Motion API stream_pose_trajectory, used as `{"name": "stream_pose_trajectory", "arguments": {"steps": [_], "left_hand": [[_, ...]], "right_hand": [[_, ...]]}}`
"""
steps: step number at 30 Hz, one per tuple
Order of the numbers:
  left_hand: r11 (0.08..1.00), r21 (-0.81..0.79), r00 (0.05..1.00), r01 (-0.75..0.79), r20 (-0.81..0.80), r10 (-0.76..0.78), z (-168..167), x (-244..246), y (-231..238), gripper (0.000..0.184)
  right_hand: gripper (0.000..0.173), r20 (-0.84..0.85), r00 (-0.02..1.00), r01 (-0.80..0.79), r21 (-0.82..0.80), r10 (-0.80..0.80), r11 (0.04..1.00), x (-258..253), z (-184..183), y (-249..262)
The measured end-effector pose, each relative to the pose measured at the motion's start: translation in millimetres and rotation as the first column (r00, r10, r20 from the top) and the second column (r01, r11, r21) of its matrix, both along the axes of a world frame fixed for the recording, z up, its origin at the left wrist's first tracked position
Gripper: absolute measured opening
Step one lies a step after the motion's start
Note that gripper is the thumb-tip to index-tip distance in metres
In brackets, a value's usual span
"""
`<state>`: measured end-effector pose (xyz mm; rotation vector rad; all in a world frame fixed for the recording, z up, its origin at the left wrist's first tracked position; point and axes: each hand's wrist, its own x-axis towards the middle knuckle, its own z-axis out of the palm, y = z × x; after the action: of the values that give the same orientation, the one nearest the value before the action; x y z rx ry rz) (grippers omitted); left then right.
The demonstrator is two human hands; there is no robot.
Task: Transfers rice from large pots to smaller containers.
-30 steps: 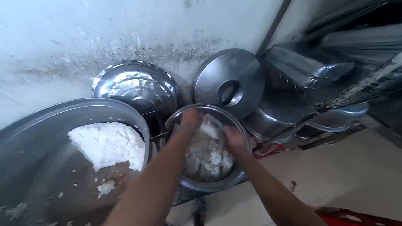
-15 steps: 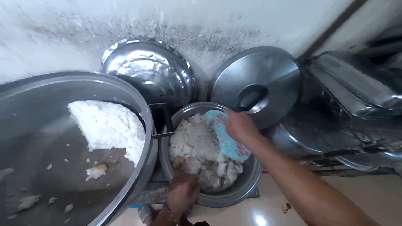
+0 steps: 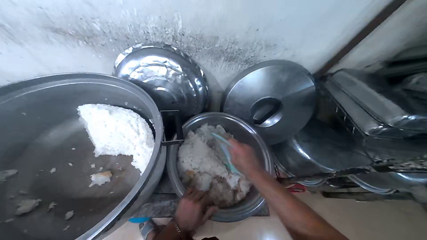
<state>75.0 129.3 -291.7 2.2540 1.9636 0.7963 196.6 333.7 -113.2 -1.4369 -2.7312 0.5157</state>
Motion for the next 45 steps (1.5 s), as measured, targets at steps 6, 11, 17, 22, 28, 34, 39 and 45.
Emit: {"name": "stream_pose_trajectory", "arguments": {"steps": [6,11,17,22,28,34,39,45], "left_hand": [[0.989,0.029,0.988,-0.148,-0.036,0.149,1.6,16.1,2.3,0.042],[0.985,-0.005,0.985,-0.17,-0.018,0.17,3.4,16.4,4.3,0.037],[0.976,0.041,0.977,-0.214,-0.009,0.215,1.7,24.9,1.7,0.031],[0.975,0.024,0.975,-0.22,-0.021,0.22,-0.2,29.2,1.5,0.031],[0.984,-0.006,0.984,-0.18,-0.017,0.18,2.8,24.8,0.3,0.029],[0.98,-0.005,0.979,-0.201,-0.032,0.201,3.1,26.2,4.1,0.03],[0.979,-0.001,0.978,-0.206,-0.032,0.206,2.3,23.8,6.0,0.031],[0.986,0.01,0.986,-0.167,-0.012,0.167,4.7,16.8,4.9,0.03]], "right_hand": [[0.014,0.118,0.851,-0.522,0.288,0.512,0.803,-23.8,60.9,26.6],[0.033,0.171,0.916,-0.368,0.002,0.363,0.93,-87.4,-55.3,43.8],[0.02,-0.083,0.928,-0.323,0.309,0.364,0.895,-23.6,-72.7,-18.7],[0.022,0.002,0.998,0.059,0.167,-0.06,0.984,6.9,58.6,10.9],[0.031,0.168,0.956,0.244,-0.009,-0.239,0.97,-53.2,3.8,98.9],[0.035,0.105,0.992,0.061,0.057,-0.067,0.996,-57.4,-67.5,67.0],[0.024,-0.061,0.997,0.061,0.149,-0.053,0.987,20.9,-22.0,38.6],[0.015,0.11,0.751,-0.639,0.365,0.651,0.676,22.9,66.1,92.2]]}}
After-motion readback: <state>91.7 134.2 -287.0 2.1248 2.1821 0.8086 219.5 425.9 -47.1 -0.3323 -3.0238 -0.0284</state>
